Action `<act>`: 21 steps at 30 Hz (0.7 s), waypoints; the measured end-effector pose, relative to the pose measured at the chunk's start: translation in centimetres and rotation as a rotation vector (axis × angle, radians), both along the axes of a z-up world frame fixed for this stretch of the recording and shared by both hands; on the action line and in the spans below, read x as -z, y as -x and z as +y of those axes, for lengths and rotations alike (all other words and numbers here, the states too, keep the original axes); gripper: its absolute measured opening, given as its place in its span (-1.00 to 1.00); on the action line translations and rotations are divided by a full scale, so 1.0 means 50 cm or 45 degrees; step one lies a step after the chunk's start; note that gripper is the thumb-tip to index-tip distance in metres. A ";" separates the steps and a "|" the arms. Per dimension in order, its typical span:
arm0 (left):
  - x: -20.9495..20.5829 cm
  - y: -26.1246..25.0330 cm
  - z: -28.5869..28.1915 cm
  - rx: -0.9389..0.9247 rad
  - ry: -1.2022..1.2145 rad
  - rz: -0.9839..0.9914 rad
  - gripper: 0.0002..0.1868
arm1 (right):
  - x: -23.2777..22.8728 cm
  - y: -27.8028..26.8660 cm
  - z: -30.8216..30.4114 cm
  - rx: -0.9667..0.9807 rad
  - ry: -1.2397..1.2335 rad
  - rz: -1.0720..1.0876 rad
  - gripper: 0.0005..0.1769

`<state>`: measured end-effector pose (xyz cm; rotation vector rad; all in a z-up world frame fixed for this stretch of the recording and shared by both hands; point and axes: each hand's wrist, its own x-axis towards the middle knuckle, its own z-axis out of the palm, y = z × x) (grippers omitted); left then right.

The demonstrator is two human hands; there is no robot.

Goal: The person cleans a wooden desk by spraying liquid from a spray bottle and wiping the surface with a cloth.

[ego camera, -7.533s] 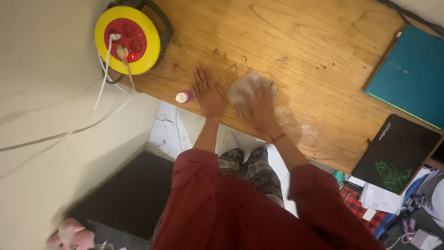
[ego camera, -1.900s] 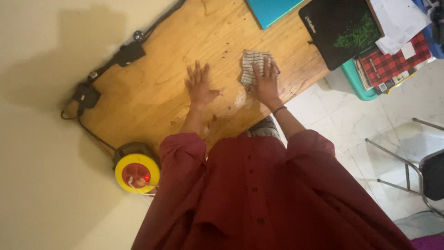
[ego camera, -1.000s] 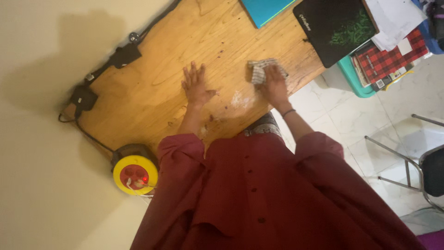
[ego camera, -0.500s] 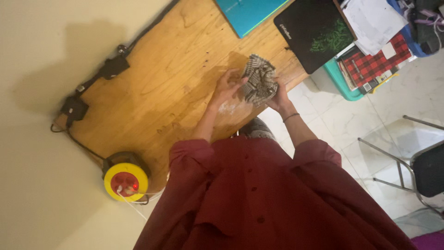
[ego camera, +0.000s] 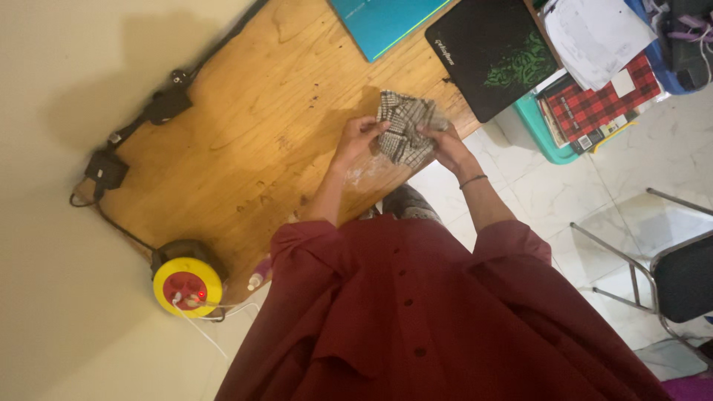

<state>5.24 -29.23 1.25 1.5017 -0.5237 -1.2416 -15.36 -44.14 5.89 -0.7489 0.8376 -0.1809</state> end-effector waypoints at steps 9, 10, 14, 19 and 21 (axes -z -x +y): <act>-0.064 0.002 -0.056 0.137 -0.102 0.317 -0.54 | 0.010 0.001 -0.071 -0.077 0.031 0.057 -0.20; -0.057 -0.001 -0.060 0.121 -0.066 0.287 -0.57 | -0.002 -0.002 -0.079 -0.079 0.031 0.053 -0.20; -0.036 -0.008 -0.082 0.030 0.253 0.150 -0.43 | -0.024 -0.002 -0.109 -0.154 -0.029 0.049 -0.18; -0.074 0.015 -0.091 -0.095 0.054 -0.451 -0.70 | -0.021 0.000 -0.108 -0.185 -0.035 0.205 -0.17; -0.103 0.024 -0.095 -0.142 0.007 -0.704 -0.72 | -0.008 -0.013 -0.105 -0.204 0.046 0.213 -0.22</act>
